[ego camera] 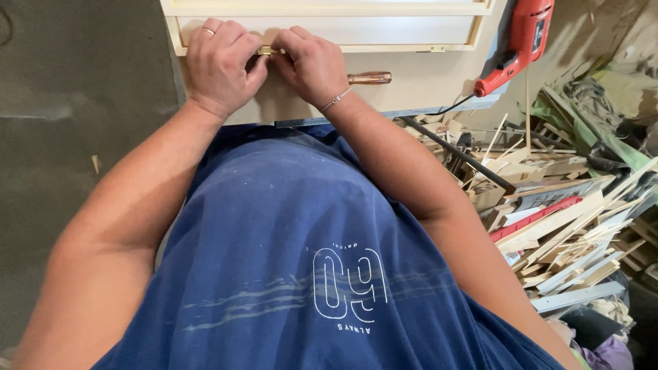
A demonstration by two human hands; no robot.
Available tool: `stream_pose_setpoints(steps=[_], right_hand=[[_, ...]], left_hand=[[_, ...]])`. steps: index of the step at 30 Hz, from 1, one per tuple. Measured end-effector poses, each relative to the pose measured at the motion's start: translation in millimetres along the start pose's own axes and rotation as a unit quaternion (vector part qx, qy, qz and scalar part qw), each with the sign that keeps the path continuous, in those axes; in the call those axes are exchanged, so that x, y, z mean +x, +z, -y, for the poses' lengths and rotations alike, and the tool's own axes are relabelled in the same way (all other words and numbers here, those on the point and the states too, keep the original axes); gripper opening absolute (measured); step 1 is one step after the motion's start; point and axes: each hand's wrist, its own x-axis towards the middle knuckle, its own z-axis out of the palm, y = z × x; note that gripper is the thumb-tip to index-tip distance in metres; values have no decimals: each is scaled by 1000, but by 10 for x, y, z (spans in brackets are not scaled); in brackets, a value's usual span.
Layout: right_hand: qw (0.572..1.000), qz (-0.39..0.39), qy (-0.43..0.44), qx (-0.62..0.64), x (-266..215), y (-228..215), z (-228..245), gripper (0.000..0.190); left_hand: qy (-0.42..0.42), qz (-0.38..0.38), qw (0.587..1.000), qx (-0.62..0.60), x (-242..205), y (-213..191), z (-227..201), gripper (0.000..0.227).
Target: Installing a metal hinge onto a wooden frame using a manual screwdriver and a power drill.
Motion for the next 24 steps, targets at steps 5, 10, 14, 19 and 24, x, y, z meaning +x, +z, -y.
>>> stream_pose_setpoints(steps=[5, 10, 14, 19, 24], right_hand=[[1000, 2, 2, 4, -1, -17, 12, 12], [1000, 0, 4, 1, -2, -13, 16, 13], [1000, 5, 5, -1, 7, -20, 18, 12], [1000, 8, 3, 2, 14, -26, 12, 13], [1000, 7, 2, 5, 18, -17, 3, 13]], left_hand=[[3, 2, 1000, -1, -7, 7, 4, 12], [2, 7, 1000, -5, 5, -12, -7, 11], [0, 5, 1000, 0, 9, -10, -9, 11], [0, 1, 1000, -1, 1, 6, -8, 11], [5, 9, 1000, 7, -12, 10, 3, 12]])
